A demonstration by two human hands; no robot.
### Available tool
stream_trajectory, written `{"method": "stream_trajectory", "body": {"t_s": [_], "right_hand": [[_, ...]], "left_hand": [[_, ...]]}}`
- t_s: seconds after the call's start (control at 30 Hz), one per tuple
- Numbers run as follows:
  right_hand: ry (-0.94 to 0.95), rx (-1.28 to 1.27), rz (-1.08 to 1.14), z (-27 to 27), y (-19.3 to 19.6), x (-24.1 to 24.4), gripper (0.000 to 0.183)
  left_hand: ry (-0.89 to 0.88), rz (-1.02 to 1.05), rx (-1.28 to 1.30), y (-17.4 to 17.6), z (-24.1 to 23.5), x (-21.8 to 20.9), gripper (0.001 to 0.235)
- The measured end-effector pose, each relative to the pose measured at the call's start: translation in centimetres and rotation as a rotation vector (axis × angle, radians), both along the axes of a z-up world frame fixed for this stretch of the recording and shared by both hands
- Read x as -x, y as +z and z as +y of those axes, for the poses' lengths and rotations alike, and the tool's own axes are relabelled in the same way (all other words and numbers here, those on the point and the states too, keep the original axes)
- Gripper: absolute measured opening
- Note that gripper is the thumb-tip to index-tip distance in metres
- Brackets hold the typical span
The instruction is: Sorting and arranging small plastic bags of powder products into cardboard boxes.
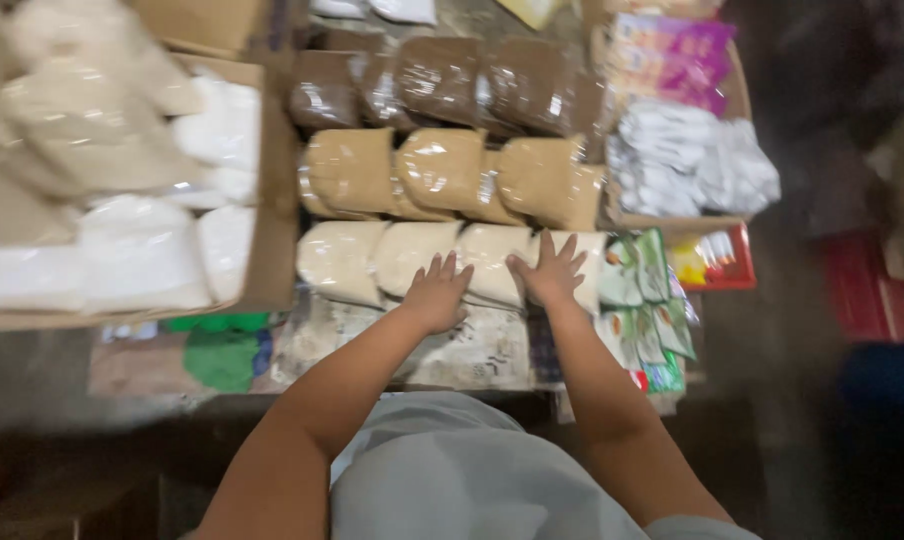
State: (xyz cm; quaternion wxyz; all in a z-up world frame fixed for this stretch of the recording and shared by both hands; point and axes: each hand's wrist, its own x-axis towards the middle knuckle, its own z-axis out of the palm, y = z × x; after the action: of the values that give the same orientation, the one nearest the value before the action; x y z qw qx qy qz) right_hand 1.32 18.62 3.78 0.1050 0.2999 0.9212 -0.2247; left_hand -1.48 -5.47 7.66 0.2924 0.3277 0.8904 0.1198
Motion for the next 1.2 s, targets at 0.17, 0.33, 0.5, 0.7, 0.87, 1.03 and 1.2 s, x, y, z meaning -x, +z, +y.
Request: {"method": "stream_trajectory", "body": {"t_s": [0.17, 0.33, 0.5, 0.7, 0.87, 1.03, 1.2], "right_hand": [[0.340, -0.082, 0.511, -6.9, -2.6, 1.8, 0.083], [0.593, -0.008, 0.717, -17.4, 3.5, 4.1, 0.072], [0.720, 0.150, 0.853, -25.6, 9.1, 6.2, 0.062], [0.838, 0.218, 0.949, -32.8, 13.9, 8.1, 0.057], [0.889, 0.184, 1.003, -36.7, 14.7, 9.2, 0.052], [0.910, 0.139, 1.019, -39.3, 15.8, 9.5, 0.052], [0.940, 0.087, 0.988, -39.6, 16.6, 8.6, 0.050]], "left_hand": [[0.171, 0.108, -0.272, 3.5, -6.4, 2.8, 0.084], [0.263, 0.312, -0.757, 9.1, -14.3, 5.6, 0.073], [0.525, 0.570, -0.957, 12.4, -22.1, 8.6, 0.051], [0.710, 0.831, -0.871, 11.4, -30.4, 12.5, 0.040], [0.718, 0.887, -0.705, 11.6, -34.1, 15.9, 0.046], [0.575, 0.971, -0.414, 13.5, -35.6, 21.0, 0.058], [0.444, 1.008, -0.052, 12.1, -36.0, 25.7, 0.079]]}}
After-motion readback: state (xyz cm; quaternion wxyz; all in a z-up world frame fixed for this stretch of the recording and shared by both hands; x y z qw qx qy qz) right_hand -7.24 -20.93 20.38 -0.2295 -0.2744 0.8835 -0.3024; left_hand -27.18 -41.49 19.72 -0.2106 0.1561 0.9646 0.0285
